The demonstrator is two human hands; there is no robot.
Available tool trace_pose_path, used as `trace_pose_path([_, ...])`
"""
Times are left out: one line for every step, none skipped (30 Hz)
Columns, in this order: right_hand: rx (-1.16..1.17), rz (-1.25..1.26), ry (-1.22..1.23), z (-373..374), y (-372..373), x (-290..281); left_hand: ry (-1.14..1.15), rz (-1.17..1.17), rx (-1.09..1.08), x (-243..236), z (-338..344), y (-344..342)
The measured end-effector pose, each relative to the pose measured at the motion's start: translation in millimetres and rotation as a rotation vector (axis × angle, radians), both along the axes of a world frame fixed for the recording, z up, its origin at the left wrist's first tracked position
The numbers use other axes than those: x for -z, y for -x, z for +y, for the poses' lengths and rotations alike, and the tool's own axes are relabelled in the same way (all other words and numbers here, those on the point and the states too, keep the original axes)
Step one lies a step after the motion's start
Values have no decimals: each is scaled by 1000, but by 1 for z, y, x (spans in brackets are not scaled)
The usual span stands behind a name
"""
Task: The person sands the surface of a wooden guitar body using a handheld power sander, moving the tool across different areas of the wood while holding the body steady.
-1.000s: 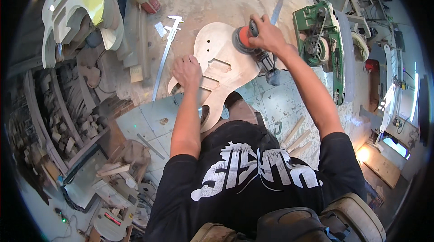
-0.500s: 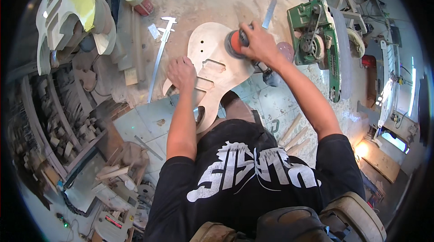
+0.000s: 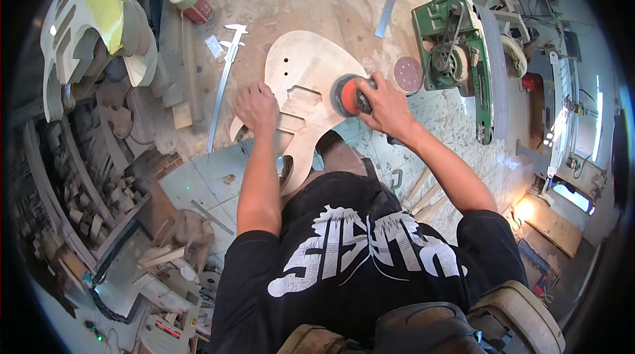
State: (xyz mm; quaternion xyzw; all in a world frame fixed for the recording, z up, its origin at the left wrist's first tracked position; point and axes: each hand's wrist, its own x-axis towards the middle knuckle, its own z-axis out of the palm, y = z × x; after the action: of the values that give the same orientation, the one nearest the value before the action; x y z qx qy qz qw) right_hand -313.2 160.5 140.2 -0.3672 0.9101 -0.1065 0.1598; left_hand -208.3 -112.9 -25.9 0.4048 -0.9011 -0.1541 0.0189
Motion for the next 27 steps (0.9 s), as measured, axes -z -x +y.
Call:
trace_pose_path([65,-5,3,2,-1,-1,-1,-1,2,0,0,0])
trace_pose_path([150,-10,-59,6,5,-4,6,0,7,-1,0,1])
trace_pose_path([155,-9,-60,14,9,-4,14,3,17,-2,1,2])
trace_pose_path([182,33,-40,22,14,-3,12,4,17,-1,0,1])
trace_pose_path([208,76,-19,30,17,-1,7,16,10,0,-1,0])
trace_pose_path([228,52,-12,35,15,-1,0,26,1,0,0,0])
trace_pose_path([226,52,-15,38,13,0,-3,26,-2,0,1,1])
trace_pose_path([223,34,-36,42,9,0,6,28,3,1,2,2])
trace_pose_path([222,11,-55,41,2,-5,18,25,9,1,2,0])
trace_pose_path([240,-2,-64,35,-3,-6,18,18,8,2,2,-1])
trace_pose_path([239,-8,-64,28,-6,-7,17,25,2,2,2,-1])
trace_pose_path([220,-11,-63,18,-9,-11,19,37,0,3,1,0])
trace_pose_path([202,-14,-62,11,-12,-13,21,36,3,3,1,0])
trace_pose_path([166,38,34,8,-10,-2,27,39,10,3,1,-1])
trace_pose_path([169,36,37,1,-5,1,33,41,16,2,0,-1])
trace_pose_path([173,43,21,-9,2,2,37,40,21,2,0,-1])
trace_pose_path([177,50,4,-17,9,2,36,39,18,1,-1,1])
trace_pose_path([179,46,5,-26,16,2,34,35,13,1,-1,0])
trace_pose_path([192,66,2,-33,23,1,32,32,13,1,-1,1])
trace_pose_path([205,86,-1,-37,26,0,28,24,26,0,-2,4])
trace_pose_path([201,83,0,-39,22,0,25,15,36,0,-5,4])
trace_pose_path([181,77,-4,-40,17,-2,27,11,31,1,-5,2])
trace_pose_path([160,71,-7,-42,9,-3,33,16,31,1,-3,0])
trace_pose_path([152,66,-24,-39,-2,-1,39,24,30,1,-2,0])
trace_pose_path([148,64,-26,-34,-15,-2,37,21,25,1,-1,-1])
trace_pose_path([128,18,-32,-28,-27,-5,41,30,36,2,-2,-2])
trace_pose_path([109,-23,-38,-21,-39,-8,43,43,47,1,-1,-1])
